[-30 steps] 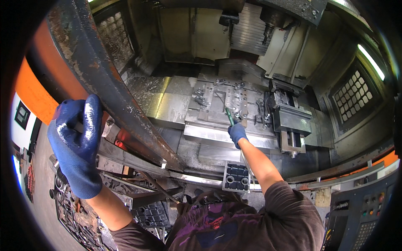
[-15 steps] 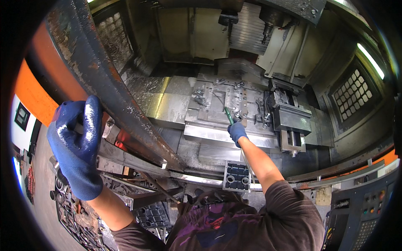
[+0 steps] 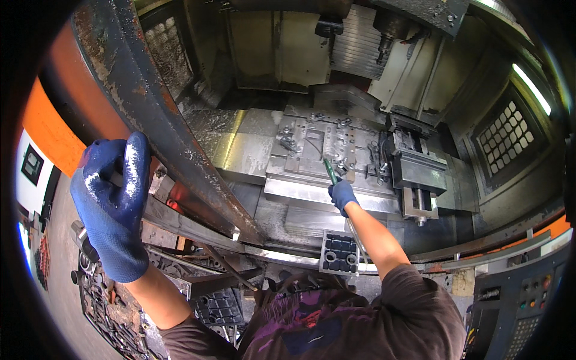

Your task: The person cleans debris from a machine bed with a nozzle, places a metal workpiece into the fixture, and secures it with a wrench.

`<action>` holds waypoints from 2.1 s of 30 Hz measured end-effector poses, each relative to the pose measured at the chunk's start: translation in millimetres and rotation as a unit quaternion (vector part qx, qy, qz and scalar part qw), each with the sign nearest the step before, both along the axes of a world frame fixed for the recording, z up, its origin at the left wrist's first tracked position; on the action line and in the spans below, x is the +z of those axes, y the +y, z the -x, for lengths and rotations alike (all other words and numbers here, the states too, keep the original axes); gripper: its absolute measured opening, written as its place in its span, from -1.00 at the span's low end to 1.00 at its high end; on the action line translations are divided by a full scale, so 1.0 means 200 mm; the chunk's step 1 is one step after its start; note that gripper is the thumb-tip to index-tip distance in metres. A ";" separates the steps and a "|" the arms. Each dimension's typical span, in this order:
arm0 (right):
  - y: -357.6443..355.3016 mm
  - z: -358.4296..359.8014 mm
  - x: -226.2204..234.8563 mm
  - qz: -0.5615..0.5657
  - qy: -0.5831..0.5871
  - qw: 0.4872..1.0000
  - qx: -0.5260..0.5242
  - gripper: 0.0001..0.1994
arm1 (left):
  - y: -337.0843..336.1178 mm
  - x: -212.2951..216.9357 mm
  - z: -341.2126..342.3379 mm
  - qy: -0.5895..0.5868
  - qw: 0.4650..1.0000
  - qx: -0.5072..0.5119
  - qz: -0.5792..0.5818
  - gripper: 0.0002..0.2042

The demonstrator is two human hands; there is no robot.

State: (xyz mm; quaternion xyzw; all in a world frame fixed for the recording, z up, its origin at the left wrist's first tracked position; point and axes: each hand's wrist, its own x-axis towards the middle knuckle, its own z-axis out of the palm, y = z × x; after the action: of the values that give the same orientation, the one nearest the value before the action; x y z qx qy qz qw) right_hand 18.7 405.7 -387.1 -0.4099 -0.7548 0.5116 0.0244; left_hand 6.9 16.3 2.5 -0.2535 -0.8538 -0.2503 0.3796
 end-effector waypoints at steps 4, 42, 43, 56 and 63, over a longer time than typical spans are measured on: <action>-0.04 -0.12 0.02 0.115 0.039 0.993 -0.010 -0.66 | -0.01 0.00 0.00 0.011 1.000 0.002 0.012 -0.80; -0.11 -0.35 0.04 0.097 0.026 0.995 0.021 -0.62 | -0.02 -0.02 0.01 0.041 0.999 0.008 0.015 -0.78; -0.11 -0.35 0.04 0.098 0.024 0.995 0.022 -0.63 | -0.02 -0.02 0.01 0.040 0.999 0.011 0.014 -0.78; -0.07 -0.37 0.03 0.065 0.005 0.997 0.030 -0.59 | -0.03 -0.02 0.01 0.027 0.999 0.017 0.009 -0.81; -0.09 -0.36 0.11 0.083 0.017 0.996 0.020 -0.65 | -0.03 -0.03 0.02 0.058 0.998 -0.006 0.006 -0.81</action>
State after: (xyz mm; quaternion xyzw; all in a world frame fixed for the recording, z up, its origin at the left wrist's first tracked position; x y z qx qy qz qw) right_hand 90.7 387.4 -365.1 -0.3864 -0.7175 0.5795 -0.0066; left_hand 1.9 10.2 -3.5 -0.2748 -0.8302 -0.2324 0.4258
